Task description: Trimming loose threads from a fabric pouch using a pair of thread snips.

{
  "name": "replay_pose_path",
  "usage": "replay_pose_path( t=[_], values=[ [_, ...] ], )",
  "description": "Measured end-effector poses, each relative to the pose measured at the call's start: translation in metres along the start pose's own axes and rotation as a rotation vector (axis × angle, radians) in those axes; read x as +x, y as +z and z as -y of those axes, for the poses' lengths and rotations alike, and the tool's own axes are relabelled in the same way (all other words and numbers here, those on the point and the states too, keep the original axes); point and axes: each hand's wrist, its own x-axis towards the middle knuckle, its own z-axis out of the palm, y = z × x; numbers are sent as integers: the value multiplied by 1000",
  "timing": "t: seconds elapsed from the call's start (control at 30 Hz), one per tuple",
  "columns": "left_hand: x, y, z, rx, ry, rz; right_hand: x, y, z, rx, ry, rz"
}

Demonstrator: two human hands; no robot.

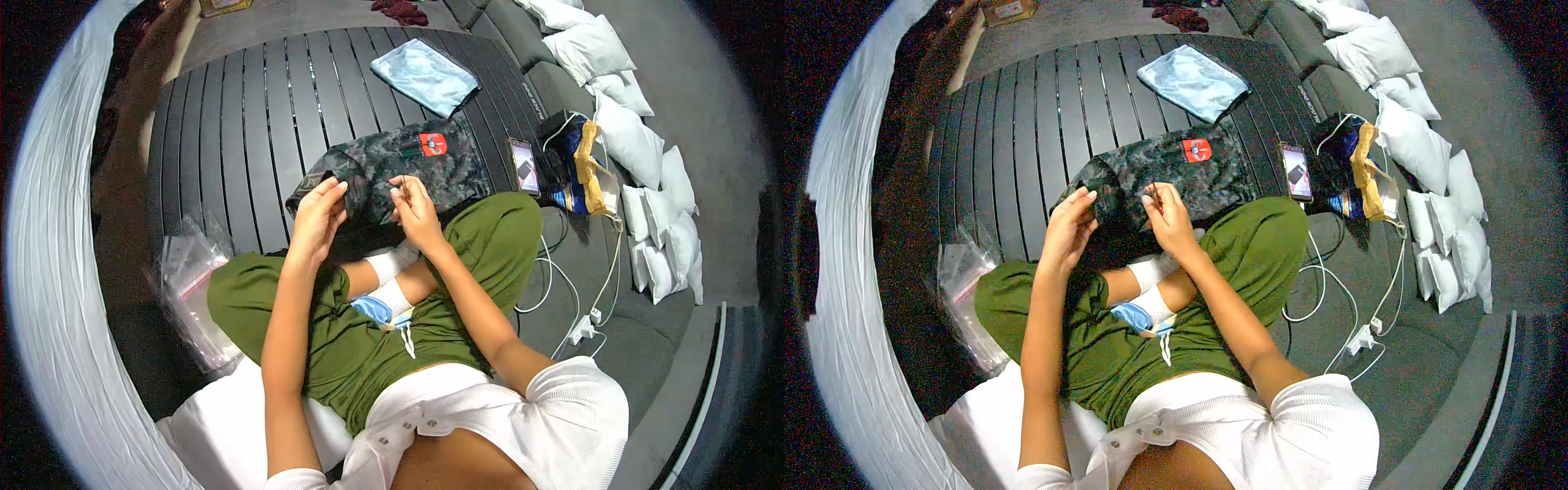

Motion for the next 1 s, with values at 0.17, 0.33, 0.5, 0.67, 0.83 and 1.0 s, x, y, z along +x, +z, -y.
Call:
replay_pose_path(
  t=[0.17, 0.33, 0.5, 0.67, 0.83, 1.0],
  values=[
    [4, -4, 3, -18, 1, 21, 0, 0, -1, -41, -45, -5],
    [7, -9, 7, -18, 33, 69, -1, 2, 0, -7, -13, 21],
    [6, -6, 6, 7, 25, 58, 0, 2, -5, -39, -58, 15],
    [5, -9, 6, 24, 29, 77, 0, 3, -5, -71, -68, 35],
    [4, -9, 5, 44, 19, 65, 0, 5, -1, -80, -75, 49],
    [1, -5, 3, 50, 21, 33, 2, 6, -2, -72, -80, 47]
  ],
)
